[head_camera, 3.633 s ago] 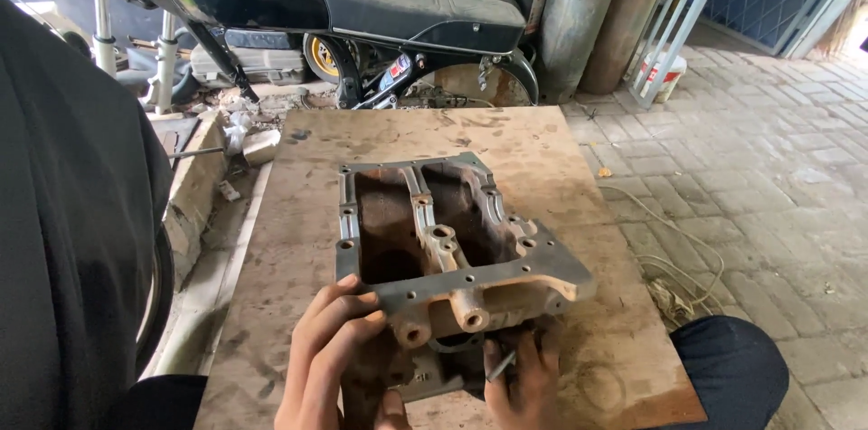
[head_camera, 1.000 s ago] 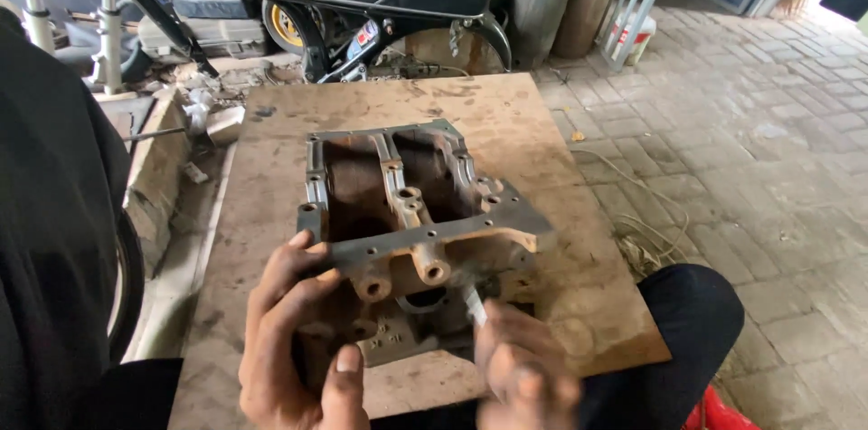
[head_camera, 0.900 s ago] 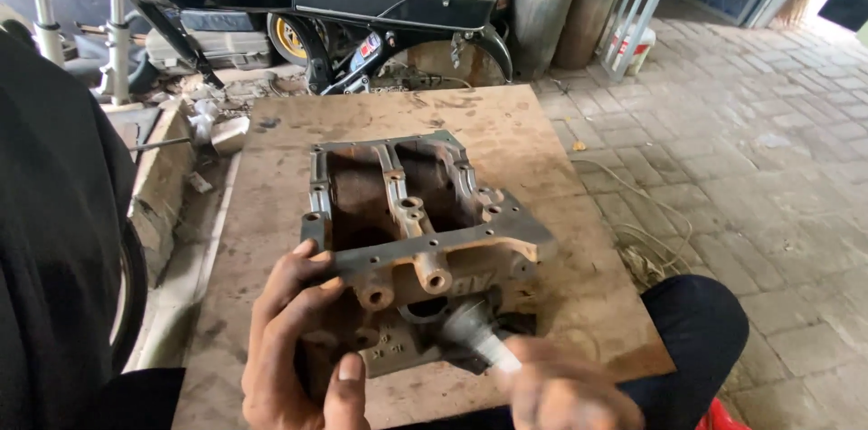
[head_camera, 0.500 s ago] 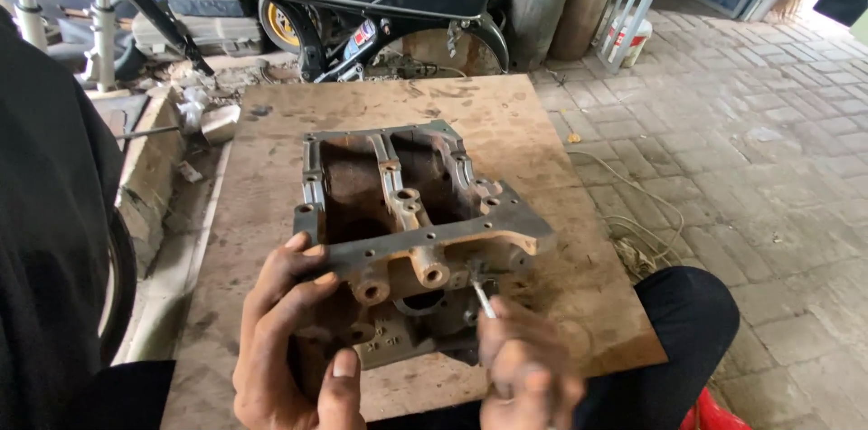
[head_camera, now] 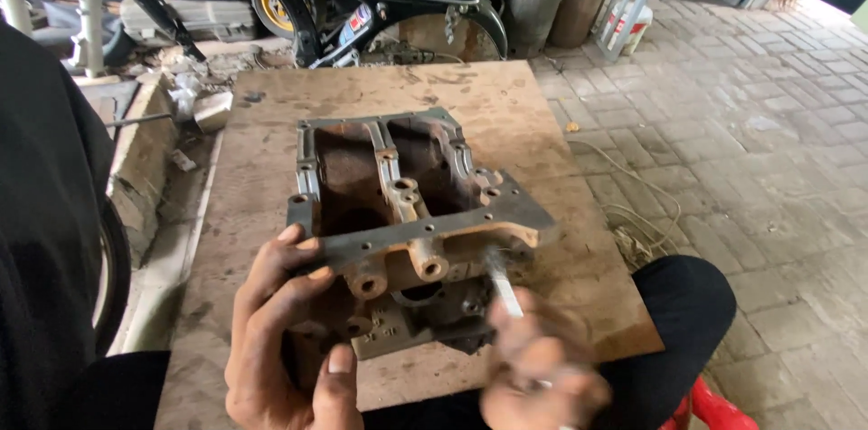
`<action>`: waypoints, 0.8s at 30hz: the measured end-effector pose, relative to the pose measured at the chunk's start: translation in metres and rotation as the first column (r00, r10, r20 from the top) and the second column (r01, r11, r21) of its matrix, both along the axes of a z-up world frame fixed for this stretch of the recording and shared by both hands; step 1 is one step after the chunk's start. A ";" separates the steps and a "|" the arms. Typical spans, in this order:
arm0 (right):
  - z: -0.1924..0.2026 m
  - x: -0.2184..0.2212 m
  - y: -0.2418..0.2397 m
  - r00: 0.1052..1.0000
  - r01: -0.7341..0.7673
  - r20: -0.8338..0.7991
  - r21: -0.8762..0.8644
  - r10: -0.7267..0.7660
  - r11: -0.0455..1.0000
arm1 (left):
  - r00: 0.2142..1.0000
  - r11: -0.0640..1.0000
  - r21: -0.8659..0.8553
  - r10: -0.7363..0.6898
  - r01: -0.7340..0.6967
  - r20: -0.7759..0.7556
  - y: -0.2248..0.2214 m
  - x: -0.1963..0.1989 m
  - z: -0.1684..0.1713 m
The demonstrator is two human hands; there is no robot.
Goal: Cleaning and marking an engine casing using a marker, wire brush, and sandpaper in a garage setting.
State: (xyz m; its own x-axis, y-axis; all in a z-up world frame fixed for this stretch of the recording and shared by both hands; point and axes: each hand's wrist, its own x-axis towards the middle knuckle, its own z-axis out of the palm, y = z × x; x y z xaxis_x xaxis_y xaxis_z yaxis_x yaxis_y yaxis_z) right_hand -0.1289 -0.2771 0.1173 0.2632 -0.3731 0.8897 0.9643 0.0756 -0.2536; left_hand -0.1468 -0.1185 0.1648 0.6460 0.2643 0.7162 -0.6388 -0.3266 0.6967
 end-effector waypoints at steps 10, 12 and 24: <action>-0.035 0.001 -0.041 0.834 -0.522 -0.193 0.030 0.517 0.853 | 1.000 1.000 0.007 0.024 -0.024 -0.001 -0.002 -0.002 0.000; -0.034 0.000 -0.047 0.550 -0.817 -0.203 0.070 0.810 0.572 | 0.999 0.999 0.004 0.035 -0.035 0.025 -0.003 0.002 0.001; 0.015 -0.010 0.005 0.942 -0.282 -0.176 0.036 0.284 0.959 | 0.999 0.999 0.005 0.032 -0.032 0.019 -0.002 0.001 0.002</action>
State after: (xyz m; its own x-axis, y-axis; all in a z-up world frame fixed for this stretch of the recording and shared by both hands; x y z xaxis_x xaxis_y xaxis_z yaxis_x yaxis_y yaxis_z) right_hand -0.1388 -0.2718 0.1319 0.5125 -0.2692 0.8154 0.8422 0.3427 -0.4162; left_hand -0.1462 -0.1206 0.1665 0.6238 0.2805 0.7295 -0.6409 -0.3507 0.6828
